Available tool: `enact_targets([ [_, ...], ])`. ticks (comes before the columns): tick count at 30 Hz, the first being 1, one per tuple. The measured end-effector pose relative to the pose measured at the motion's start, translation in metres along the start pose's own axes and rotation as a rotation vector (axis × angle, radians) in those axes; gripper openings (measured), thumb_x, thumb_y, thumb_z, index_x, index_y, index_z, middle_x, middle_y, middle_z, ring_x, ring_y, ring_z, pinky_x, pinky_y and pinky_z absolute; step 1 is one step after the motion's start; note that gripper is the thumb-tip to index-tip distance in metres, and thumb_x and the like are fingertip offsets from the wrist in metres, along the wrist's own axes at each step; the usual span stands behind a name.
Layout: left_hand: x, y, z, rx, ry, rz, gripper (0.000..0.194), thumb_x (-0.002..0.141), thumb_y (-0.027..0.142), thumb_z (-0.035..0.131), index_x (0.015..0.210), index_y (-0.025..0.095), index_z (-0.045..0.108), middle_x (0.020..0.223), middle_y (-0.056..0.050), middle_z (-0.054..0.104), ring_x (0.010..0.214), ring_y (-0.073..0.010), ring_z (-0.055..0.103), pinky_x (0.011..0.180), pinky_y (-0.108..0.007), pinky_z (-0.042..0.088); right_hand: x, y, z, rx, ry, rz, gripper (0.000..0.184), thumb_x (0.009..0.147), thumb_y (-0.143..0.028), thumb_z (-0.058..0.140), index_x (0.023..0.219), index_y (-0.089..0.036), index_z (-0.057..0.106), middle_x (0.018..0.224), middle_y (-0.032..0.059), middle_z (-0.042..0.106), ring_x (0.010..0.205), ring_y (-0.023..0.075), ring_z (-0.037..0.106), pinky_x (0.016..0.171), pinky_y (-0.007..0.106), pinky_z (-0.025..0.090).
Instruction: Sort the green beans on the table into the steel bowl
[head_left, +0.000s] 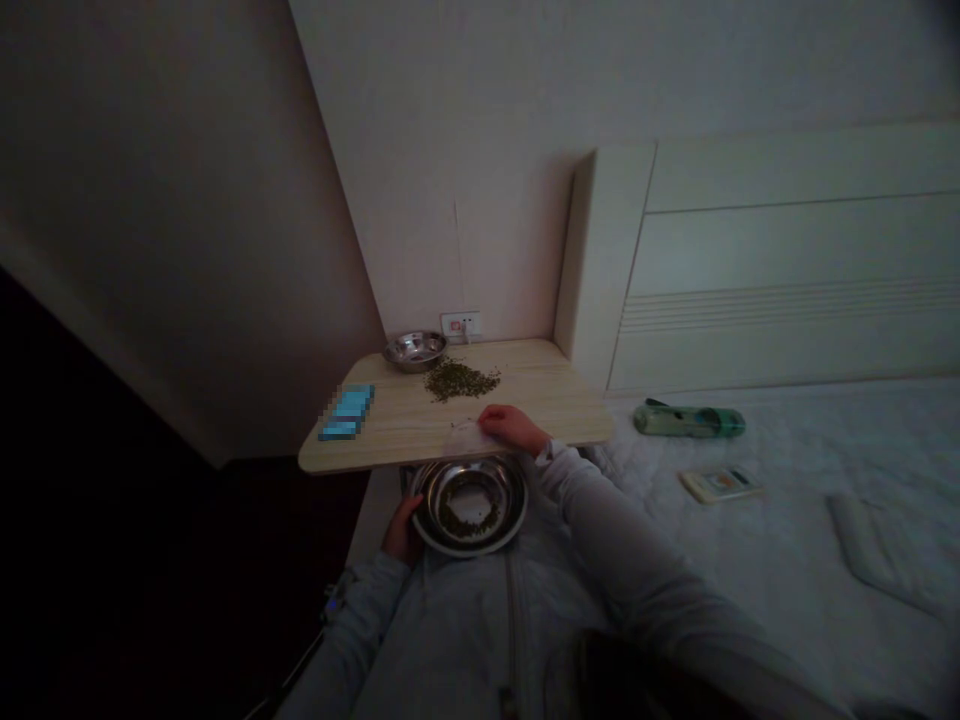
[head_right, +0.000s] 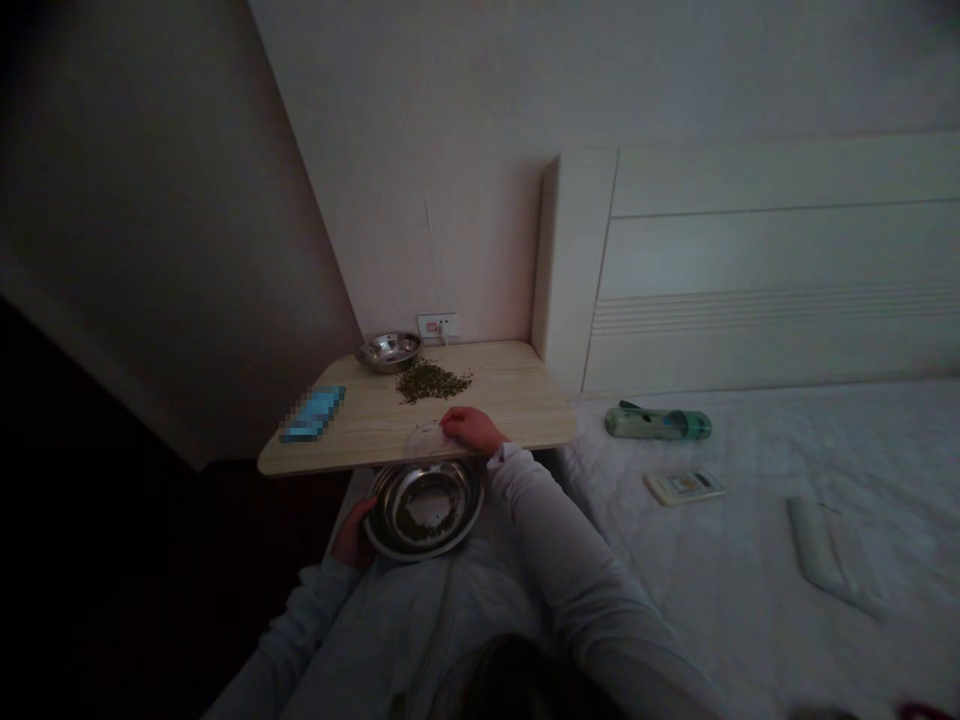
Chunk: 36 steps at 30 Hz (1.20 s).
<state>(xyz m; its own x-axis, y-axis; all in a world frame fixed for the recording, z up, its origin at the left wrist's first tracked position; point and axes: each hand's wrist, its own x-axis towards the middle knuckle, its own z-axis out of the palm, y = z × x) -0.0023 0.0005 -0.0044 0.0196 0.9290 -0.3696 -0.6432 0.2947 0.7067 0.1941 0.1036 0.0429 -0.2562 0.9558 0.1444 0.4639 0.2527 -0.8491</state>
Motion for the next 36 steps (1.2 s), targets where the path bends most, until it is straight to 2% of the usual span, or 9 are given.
enact_targets([
  [4, 0.0005, -0.0003, -0.0011, 0.001, 0.006, -0.012, 0.010, 0.055, 0.019, 0.055, 0.063, 0.017, 0.061, 0.063, -0.003, 0.066, 0.081, -0.0230, 0.058, 0.070, -0.030, 0.043, 0.0019, 0.0024, -0.0008, 0.118, 0.058, 0.016, 0.016, 0.058, -0.021, 0.044, 0.066, -0.015, 0.056, 0.057, -0.0027, 0.053, 0.054, 0.0080, 0.044, 0.055, 0.019, 0.034],
  [7, 0.0011, -0.0009, -0.0018, 0.001, 0.011, -0.013, 0.011, 0.055, 0.020, 0.055, 0.064, 0.017, 0.061, 0.064, -0.003, 0.066, 0.080, -0.0232, 0.058, 0.070, -0.031, 0.043, 0.0031, 0.0050, -0.0031, 0.199, 0.228, 0.044, 0.019, 0.060, -0.022, 0.041, 0.071, -0.015, 0.055, 0.055, -0.0024, 0.052, 0.053, 0.0082, 0.045, 0.054, 0.019, 0.035],
  [10, 0.0006, -0.0006, -0.0008, 0.012, 0.019, -0.018, 0.008, 0.055, 0.020, 0.055, 0.060, 0.016, 0.061, 0.061, -0.004, 0.066, 0.080, -0.0238, 0.058, 0.069, -0.031, 0.044, 0.0032, 0.0073, -0.0053, 0.161, 0.419, 0.061, 0.022, 0.062, -0.025, 0.039, 0.073, -0.015, 0.054, 0.057, -0.0013, 0.054, 0.057, 0.0094, 0.047, 0.059, 0.021, 0.036],
  [13, -0.0006, 0.0006, 0.0009, 0.017, 0.034, -0.006, 0.006, 0.055, 0.019, 0.055, 0.057, 0.017, 0.060, 0.057, -0.003, 0.065, 0.078, -0.0234, 0.058, 0.068, -0.031, 0.044, 0.0029, 0.0085, -0.0055, 0.107, 0.499, 0.076, 0.023, 0.064, -0.026, 0.038, 0.075, -0.015, 0.054, 0.059, -0.0007, 0.054, 0.060, 0.0102, 0.048, 0.060, 0.022, 0.036],
  [22, -0.0005, 0.0005, 0.0004, 0.030, 0.051, 0.005, 0.006, 0.054, 0.019, 0.056, 0.056, 0.017, 0.060, 0.056, -0.003, 0.065, 0.076, -0.0227, 0.059, 0.067, -0.030, 0.044, 0.0009, 0.0062, -0.0029, -0.048, 0.449, 0.065, 0.020, 0.063, -0.022, 0.041, 0.075, -0.016, 0.056, 0.060, -0.0011, 0.055, 0.056, 0.0095, 0.047, 0.055, 0.021, 0.034],
  [36, 0.0004, -0.0002, -0.0002, 0.028, 0.040, 0.014, 0.006, 0.054, 0.020, 0.056, 0.056, 0.017, 0.061, 0.054, -0.003, 0.064, 0.076, -0.0228, 0.058, 0.070, -0.030, 0.044, 0.0003, 0.0039, -0.0031, -0.050, 0.394, 0.079, 0.017, 0.066, -0.024, 0.042, 0.073, -0.016, 0.056, 0.059, -0.0011, 0.055, 0.060, 0.0096, 0.048, 0.059, 0.021, 0.035],
])
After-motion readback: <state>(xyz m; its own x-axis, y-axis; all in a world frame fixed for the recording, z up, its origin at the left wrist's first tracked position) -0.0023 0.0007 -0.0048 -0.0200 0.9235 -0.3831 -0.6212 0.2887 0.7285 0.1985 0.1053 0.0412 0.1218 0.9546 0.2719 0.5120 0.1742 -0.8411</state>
